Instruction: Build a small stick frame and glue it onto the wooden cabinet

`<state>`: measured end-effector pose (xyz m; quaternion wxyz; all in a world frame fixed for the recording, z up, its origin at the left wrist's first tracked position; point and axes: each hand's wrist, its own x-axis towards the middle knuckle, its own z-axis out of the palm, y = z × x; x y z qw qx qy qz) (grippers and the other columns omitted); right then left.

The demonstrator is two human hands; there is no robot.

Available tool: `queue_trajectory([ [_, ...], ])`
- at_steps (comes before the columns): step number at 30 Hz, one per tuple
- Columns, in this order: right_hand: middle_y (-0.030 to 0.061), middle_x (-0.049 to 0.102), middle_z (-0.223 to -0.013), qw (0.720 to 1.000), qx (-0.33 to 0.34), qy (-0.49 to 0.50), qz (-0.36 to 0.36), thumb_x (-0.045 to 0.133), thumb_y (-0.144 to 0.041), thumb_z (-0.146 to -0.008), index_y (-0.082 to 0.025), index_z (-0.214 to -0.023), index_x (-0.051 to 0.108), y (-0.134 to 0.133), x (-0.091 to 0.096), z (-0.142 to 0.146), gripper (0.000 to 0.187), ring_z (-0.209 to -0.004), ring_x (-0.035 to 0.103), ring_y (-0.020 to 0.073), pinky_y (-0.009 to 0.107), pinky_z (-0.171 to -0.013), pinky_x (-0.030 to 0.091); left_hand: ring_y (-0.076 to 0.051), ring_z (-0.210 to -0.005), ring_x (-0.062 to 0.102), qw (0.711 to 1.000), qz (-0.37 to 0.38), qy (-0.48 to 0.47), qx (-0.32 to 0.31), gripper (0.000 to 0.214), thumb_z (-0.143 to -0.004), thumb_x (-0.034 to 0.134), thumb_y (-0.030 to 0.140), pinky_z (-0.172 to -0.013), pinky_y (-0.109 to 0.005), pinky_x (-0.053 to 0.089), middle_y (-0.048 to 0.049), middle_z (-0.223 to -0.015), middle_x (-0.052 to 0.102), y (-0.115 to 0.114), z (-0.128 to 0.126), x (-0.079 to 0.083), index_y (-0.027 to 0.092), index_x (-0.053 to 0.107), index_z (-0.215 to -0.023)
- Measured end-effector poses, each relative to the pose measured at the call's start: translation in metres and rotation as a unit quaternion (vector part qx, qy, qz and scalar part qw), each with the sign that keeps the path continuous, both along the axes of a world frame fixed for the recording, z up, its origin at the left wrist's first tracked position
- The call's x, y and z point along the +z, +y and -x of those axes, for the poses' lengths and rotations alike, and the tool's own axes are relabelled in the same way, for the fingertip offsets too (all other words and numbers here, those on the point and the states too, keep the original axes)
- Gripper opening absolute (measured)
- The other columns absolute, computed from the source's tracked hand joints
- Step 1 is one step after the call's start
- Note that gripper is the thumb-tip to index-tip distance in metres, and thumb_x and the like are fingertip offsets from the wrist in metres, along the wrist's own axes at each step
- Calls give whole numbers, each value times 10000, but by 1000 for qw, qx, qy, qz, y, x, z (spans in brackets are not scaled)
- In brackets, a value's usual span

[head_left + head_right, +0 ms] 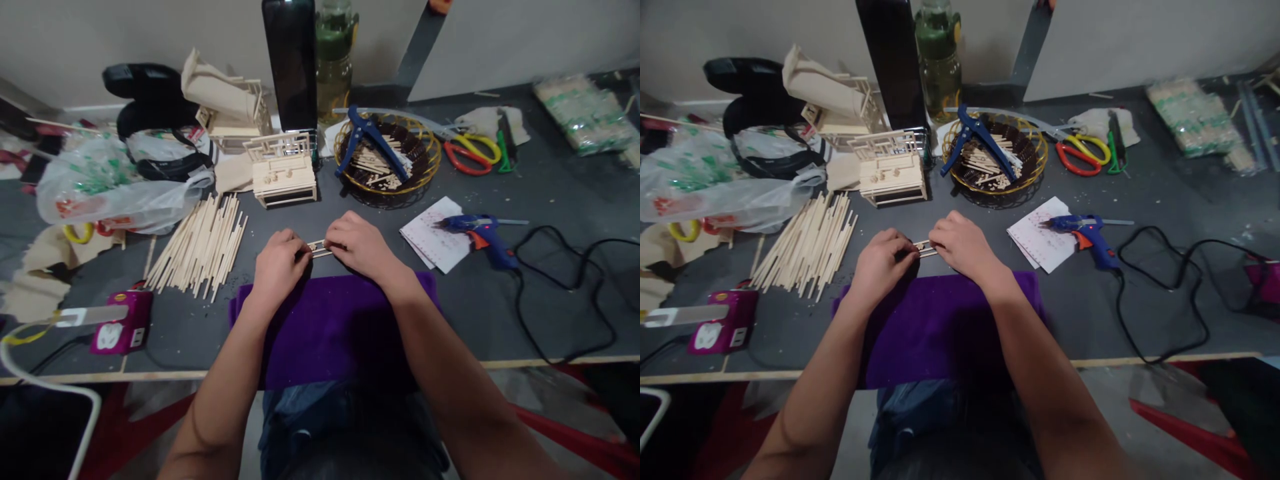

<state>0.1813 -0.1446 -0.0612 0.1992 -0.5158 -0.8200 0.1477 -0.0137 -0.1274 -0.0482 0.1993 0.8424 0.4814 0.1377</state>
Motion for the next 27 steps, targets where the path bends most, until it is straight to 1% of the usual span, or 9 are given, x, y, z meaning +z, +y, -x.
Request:
queue_trajectory([
  [6, 41, 648, -871, 1000, 1, 3, -2, 532, -192, -917, -228, -805, 647, 0, 0, 1, 165, -892, 451, 213, 335, -734, 349, -203, -865, 566, 1000, 3, -20, -1, 85, -852, 601, 193, -764, -338, 454, -38, -845, 618, 0, 1, -2, 198, 656, -787],
  [9, 37, 655, -874, 1000, 7, 8, -14, 547, -183, -910, -217, -816, 650, 0, -1, 0, 144, -889, 453, 208, 331, -736, 356, -199, -856, 567, 1000, 8, -22, -2, 93, -848, 602, 192, -763, -333, 455, -36, -835, 617, 1, 1, -1, 199, 659, -774],
  [12, 38, 662, -880, 1000, 16, 7, -25, 548, -187, -913, -209, -815, 651, 0, -3, 0, 144, -881, 450, 203, 327, -737, 357, -195, -868, 571, 999, 27, -24, 0, 102, -849, 595, 199, -775, -324, 451, -35, -842, 621, 1, 2, 2, 192, 668, -778],
  [15, 35, 665, -884, 999, 17, 5, -27, 546, -189, -917, -213, -810, 652, 0, -3, 0, 152, -872, 449, 201, 321, -725, 351, -182, -849, 578, 997, 54, -48, -1, 112, -847, 590, 191, -767, -310, 446, -29, -826, 623, 3, 4, 3, 188, 673, -773],
  [18, 28, 663, -882, 999, 17, 0, -28, 559, -185, -910, -215, -808, 650, 0, -2, 0, 140, -871, 452, 200, 316, -716, 349, -166, -814, 590, 993, 79, -87, 3, 110, -842, 590, 183, -753, -294, 443, -20, -813, 633, 6, 7, 1, 187, 677, -774],
  [21, 30, 662, -876, 1000, 17, -3, -25, 570, -192, -906, -212, -812, 651, -1, -1, 0, 126, -875, 455, 201, 317, -717, 355, -156, -794, 598, 990, 78, -113, 24, 93, -834, 598, 180, -744, -286, 436, -11, -813, 642, 10, 9, -3, 190, 683, -798],
  [27, 35, 663, -877, 999, 18, -7, -29, 573, -185, -902, -210, -813, 653, -1, -2, 0, 121, -874, 451, 203, 319, -733, 364, -153, -792, 596, 992, 75, -102, 24, 96, -809, 612, 152, -726, -279, 431, -6, -811, 633, 11, 5, -7, 200, 695, -806],
])
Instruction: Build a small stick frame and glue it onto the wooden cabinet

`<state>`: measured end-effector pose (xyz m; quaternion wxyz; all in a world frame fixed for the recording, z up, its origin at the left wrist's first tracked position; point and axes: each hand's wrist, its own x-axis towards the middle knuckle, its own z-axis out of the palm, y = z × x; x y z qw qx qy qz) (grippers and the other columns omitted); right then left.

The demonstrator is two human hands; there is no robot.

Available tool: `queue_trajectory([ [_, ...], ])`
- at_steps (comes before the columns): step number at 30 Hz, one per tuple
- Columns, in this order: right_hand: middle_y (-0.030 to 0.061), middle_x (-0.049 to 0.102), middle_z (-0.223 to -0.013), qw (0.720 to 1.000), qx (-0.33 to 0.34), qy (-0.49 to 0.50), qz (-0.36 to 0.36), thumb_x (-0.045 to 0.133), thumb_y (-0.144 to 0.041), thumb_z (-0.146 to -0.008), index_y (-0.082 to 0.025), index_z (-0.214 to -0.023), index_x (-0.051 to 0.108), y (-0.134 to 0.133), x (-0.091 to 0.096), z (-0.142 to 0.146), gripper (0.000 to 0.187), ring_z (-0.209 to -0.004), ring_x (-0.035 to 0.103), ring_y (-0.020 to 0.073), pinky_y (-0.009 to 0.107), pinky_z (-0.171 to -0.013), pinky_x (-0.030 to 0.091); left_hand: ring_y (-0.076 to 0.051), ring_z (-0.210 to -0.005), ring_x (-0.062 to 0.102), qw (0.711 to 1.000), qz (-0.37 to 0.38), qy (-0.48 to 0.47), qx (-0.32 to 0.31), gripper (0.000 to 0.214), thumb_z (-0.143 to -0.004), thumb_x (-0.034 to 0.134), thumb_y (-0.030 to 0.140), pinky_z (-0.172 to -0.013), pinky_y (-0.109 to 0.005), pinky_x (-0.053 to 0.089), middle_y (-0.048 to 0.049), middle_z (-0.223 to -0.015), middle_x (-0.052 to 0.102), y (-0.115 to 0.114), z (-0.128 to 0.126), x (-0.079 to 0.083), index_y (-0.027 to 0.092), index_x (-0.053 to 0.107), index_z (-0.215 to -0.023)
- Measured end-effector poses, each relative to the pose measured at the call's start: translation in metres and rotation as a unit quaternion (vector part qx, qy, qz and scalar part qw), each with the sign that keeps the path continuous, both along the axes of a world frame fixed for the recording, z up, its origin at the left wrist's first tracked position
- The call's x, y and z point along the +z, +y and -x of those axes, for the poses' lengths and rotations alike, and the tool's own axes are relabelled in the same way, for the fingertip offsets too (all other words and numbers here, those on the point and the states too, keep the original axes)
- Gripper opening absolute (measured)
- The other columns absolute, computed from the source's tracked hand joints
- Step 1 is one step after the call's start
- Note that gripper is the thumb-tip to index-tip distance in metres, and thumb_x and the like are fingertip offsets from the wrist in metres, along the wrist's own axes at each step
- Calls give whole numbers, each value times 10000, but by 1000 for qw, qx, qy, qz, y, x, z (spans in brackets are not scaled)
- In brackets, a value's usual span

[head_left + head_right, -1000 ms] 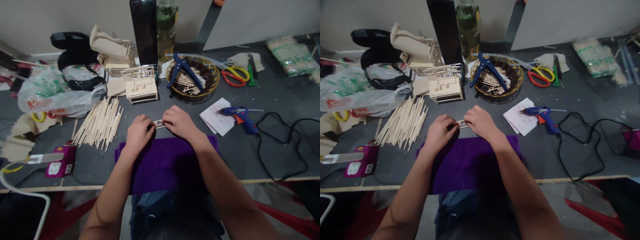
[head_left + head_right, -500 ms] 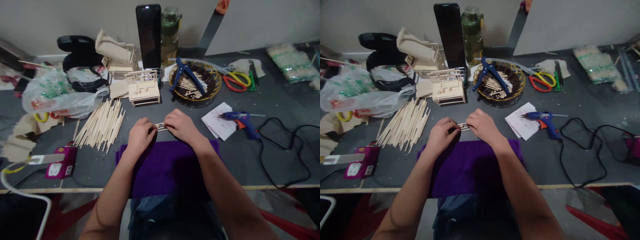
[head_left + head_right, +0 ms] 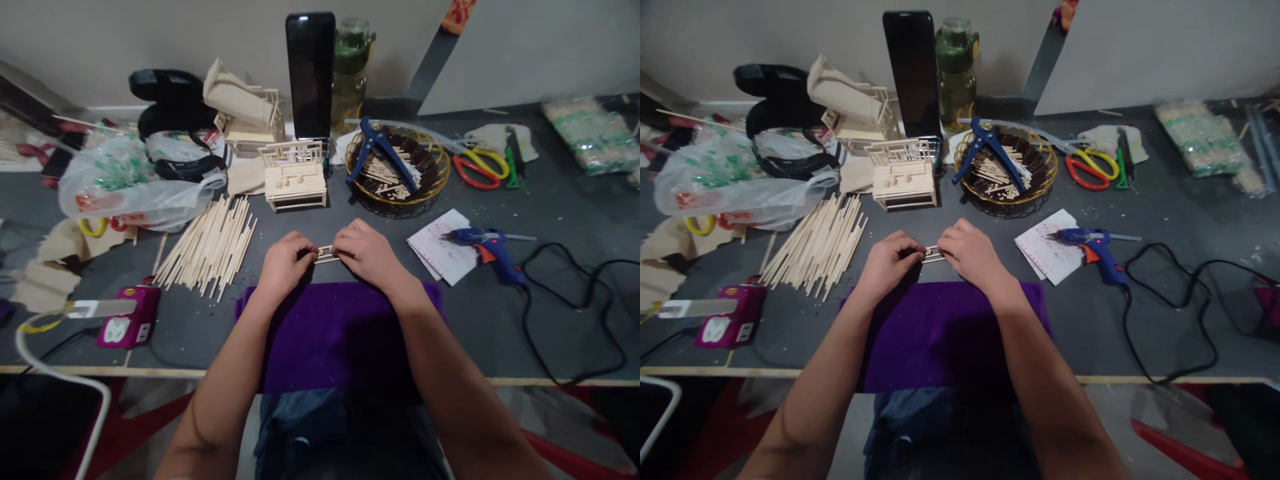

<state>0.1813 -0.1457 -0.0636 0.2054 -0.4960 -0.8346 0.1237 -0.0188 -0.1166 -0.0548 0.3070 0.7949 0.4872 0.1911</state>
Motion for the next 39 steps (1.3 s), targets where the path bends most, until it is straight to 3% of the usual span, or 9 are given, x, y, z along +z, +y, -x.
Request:
queue_trajectory([
  [27, 44, 665, -863, 1000, 10, 0, -27, 544, -181, -916, -200, -825, 651, -1, 0, 3, 142, -857, 446, 200, 316, -741, 376, -160, -781, 592, 1000, 3, 18, 19, 63, -817, 639, 178, -710, -281, 424, -2, -822, 626, 0, -1, 0, 215, 690, -824],
  [32, 51, 654, -840, 1000, 9, 0, -29, 539, -184, -915, -199, -820, 652, -1, -1, 4, 147, -861, 450, 205, 320, -743, 381, -158, -838, 585, 998, -43, -30, -23, 101, -831, 601, 141, -767, -283, 439, -10, -829, 622, 0, -5, 4, 203, 674, -799],
  [39, 52, 649, -835, 999, 15, -2, -43, 521, -190, -924, -203, -822, 653, -1, 0, 4, 168, -848, 452, 208, 318, -743, 388, -202, -926, 573, 993, -51, 69, -76, 115, -830, 595, 129, -799, -314, 446, -37, -899, 633, 2, -16, 7, 205, 675, -863],
])
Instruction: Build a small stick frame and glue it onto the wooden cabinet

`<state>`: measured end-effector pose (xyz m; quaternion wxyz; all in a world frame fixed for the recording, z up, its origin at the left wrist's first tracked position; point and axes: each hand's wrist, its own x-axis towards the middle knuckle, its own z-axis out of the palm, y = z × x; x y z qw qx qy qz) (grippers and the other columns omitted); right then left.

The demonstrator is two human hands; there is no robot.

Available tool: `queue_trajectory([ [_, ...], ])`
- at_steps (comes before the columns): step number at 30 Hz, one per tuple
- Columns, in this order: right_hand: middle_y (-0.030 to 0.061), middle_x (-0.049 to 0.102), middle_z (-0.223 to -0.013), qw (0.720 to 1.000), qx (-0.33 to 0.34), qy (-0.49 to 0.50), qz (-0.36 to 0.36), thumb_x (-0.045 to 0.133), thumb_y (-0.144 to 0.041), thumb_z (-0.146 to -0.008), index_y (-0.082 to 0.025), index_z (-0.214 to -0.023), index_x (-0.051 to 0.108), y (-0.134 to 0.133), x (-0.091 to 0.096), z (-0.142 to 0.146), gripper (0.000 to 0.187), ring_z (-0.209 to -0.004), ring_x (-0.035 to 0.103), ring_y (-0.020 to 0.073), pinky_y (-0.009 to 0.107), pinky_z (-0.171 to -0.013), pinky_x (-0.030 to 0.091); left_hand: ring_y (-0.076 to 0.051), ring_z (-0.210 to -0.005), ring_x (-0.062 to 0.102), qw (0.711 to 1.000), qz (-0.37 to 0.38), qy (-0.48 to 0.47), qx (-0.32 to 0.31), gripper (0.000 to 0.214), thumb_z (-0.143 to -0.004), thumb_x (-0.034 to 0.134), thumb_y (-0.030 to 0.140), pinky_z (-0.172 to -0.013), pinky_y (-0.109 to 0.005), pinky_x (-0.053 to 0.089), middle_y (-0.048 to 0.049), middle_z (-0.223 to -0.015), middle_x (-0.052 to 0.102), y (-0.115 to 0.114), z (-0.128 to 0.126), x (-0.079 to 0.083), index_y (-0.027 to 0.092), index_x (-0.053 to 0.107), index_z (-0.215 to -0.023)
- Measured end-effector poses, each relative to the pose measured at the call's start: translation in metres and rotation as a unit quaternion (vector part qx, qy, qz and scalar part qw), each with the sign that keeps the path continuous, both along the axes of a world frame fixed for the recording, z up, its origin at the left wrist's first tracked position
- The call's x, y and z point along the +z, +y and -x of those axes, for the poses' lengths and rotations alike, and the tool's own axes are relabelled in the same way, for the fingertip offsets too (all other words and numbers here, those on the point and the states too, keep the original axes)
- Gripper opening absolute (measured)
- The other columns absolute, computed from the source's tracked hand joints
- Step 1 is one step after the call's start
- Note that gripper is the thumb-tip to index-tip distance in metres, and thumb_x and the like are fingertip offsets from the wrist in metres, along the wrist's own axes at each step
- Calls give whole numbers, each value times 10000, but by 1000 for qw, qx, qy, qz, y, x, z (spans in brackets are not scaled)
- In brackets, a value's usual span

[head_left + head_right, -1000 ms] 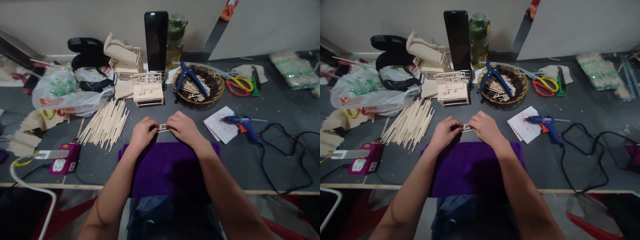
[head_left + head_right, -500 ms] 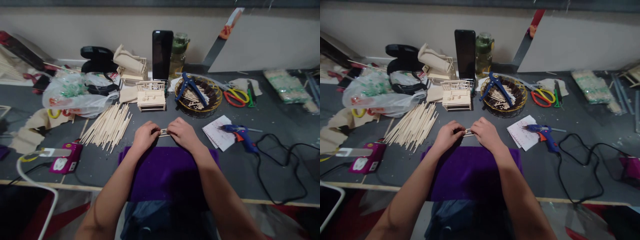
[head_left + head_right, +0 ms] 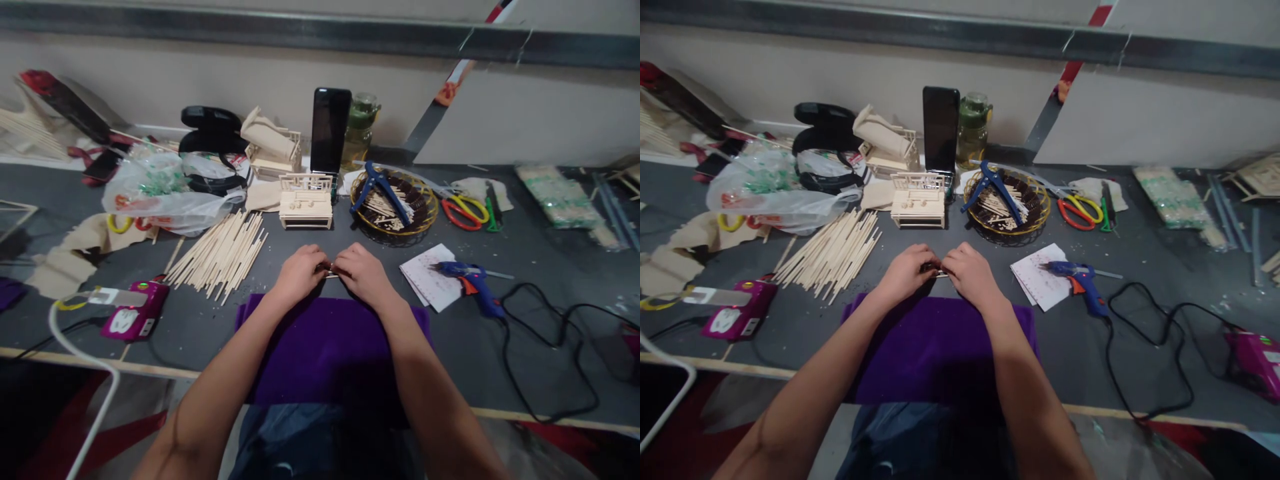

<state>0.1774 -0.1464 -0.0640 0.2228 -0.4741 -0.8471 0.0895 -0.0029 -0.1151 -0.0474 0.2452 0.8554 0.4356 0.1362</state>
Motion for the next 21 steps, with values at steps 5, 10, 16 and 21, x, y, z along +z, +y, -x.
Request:
queue_trajectory([
  [5, 46, 651, -826, 1000, 0, 0, 0, 542, -176, -911, -204, -807, 654, 0, 0, 0, 155, -851, 453, 207, 315, -742, 383, -204, -925, 581, 1000, 11, -1, -3, 136, -834, 590, 125, -799, -307, 443, -43, -913, 642, 1, 1, -2, 189, 683, -911],
  [10, 48, 654, -825, 1000, -3, 6, -2, 553, -189, -912, -199, -804, 663, 0, -1, 0, 154, -857, 458, 206, 310, -748, 389, -204, -916, 570, 1000, 1, 12, -8, 156, -832, 582, 122, -794, -305, 438, -41, -899, 629, 2, 0, -5, 195, 689, -919],
  [16, 48, 655, -821, 1000, -8, 1, -9, 559, -195, -912, -199, -805, 668, 1, -2, -1, 152, -850, 458, 207, 314, -737, 385, -206, -919, 565, 1000, 6, 27, -1, 150, -837, 572, 127, -788, -306, 437, -35, -885, 616, 1, -2, -2, 203, 680, -908],
  [21, 48, 658, -826, 1000, -8, 2, -7, 569, -195, -906, -198, -801, 664, 0, -1, 0, 142, -853, 460, 206, 313, -740, 388, -207, -912, 571, 1000, 17, 21, -2, 120, -842, 578, 153, -790, -316, 440, -39, -888, 620, 1, -3, 1, 198, 677, -893],
])
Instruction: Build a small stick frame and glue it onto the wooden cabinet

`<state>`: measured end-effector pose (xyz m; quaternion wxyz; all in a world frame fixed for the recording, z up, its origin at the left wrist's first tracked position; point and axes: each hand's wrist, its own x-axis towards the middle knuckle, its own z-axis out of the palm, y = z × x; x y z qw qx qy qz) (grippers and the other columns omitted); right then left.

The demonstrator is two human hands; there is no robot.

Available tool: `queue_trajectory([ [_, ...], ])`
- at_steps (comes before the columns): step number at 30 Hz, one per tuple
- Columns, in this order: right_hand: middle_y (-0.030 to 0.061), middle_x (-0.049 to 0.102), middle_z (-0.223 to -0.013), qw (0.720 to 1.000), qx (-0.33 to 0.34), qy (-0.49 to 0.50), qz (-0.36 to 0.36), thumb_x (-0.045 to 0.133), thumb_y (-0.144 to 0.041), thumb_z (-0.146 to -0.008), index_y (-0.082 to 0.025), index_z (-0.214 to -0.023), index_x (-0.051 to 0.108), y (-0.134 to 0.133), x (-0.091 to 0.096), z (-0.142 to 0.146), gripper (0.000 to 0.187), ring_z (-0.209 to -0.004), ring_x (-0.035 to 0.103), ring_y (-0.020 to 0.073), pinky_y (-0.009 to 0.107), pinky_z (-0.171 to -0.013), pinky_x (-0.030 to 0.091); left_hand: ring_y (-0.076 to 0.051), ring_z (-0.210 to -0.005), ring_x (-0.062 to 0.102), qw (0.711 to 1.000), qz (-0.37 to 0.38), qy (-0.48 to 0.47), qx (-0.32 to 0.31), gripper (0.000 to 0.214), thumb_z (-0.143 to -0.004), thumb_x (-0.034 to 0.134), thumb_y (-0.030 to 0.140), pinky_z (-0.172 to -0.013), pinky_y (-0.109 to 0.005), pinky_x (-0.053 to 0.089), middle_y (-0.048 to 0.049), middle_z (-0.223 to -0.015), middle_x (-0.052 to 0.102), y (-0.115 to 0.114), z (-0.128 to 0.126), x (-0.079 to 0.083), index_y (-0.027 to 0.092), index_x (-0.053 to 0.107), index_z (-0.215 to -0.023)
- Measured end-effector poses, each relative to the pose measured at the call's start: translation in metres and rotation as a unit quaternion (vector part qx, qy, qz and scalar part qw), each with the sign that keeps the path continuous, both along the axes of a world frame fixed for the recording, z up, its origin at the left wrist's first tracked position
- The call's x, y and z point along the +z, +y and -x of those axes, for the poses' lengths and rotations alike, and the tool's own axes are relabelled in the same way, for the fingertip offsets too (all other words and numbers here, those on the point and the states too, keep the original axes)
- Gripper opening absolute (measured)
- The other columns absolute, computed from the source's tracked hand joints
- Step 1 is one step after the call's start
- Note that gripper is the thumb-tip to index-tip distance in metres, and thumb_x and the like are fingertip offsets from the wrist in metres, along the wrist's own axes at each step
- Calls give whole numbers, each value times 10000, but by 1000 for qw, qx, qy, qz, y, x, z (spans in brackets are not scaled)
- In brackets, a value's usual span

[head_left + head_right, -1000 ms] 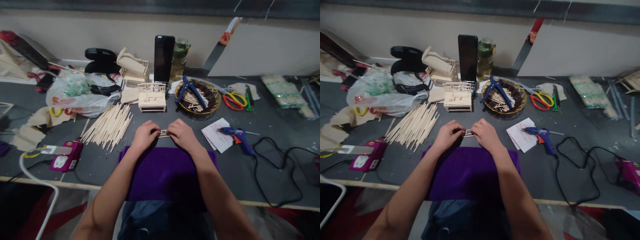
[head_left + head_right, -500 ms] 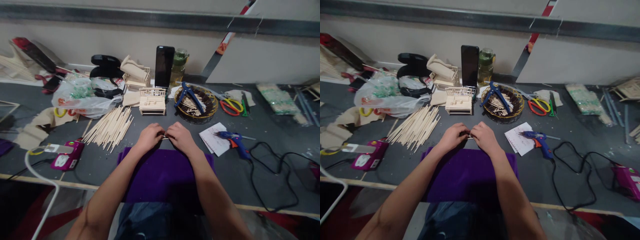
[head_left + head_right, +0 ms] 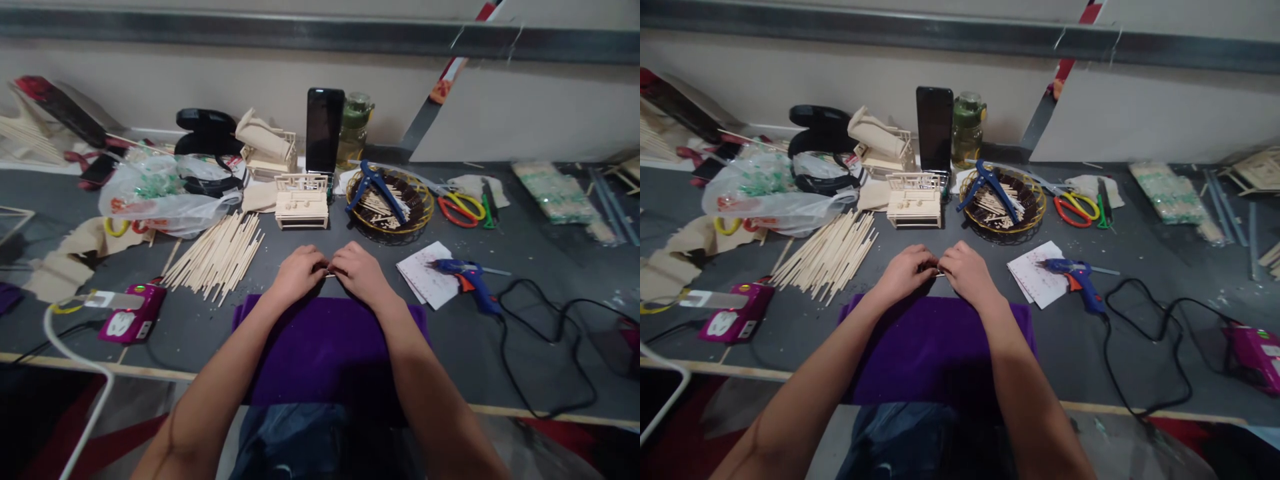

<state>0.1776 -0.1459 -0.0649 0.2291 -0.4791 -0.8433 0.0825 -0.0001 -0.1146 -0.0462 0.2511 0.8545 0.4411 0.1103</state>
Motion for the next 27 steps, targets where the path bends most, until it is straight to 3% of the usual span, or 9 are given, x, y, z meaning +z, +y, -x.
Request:
queue_trajectory([
  [13, 57, 667, -841, 1000, 0, -5, 17, 558, -197, -907, -192, -819, 667, 0, 2, 0, 140, -865, 464, 213, 323, -749, 398, -205, -904, 585, 1000, -1, -2, 30, 136, -807, 585, 128, -762, -308, 441, -26, -889, 628, 2, -4, -6, 216, 669, -869],
  [19, 48, 703, -900, 997, 3, 81, 15, 509, -129, -894, -212, -879, 684, -4, 7, -5, 195, -875, 513, 210, 345, -775, 438, -193, -882, 600, 999, 4, -3, 40, 132, -806, 601, 141, -729, -293, 435, -18, -908, 647, 2, -4, -6, 224, 679, -873],
  [23, 49, 715, -980, 983, -61, 168, -34, 483, -111, -889, -233, -987, 692, -10, 15, -17, 261, -916, 570, 218, 397, -836, 465, -193, -887, 601, 999, 4, -6, 42, 124, -809, 612, 151, -726, -293, 436, -19, -915, 650, 2, -4, -6, 223, 683, -882],
  [27, 64, 716, -930, 983, -100, 151, -25, 502, -144, -896, -213, -975, 700, -19, 13, -27, 224, -890, 582, 229, 403, -813, 474, -191, -890, 595, 999, 7, -8, 38, 119, -819, 605, 142, -721, -295, 427, -20, -913, 646, 2, -4, -5, 219, 678, -875],
])
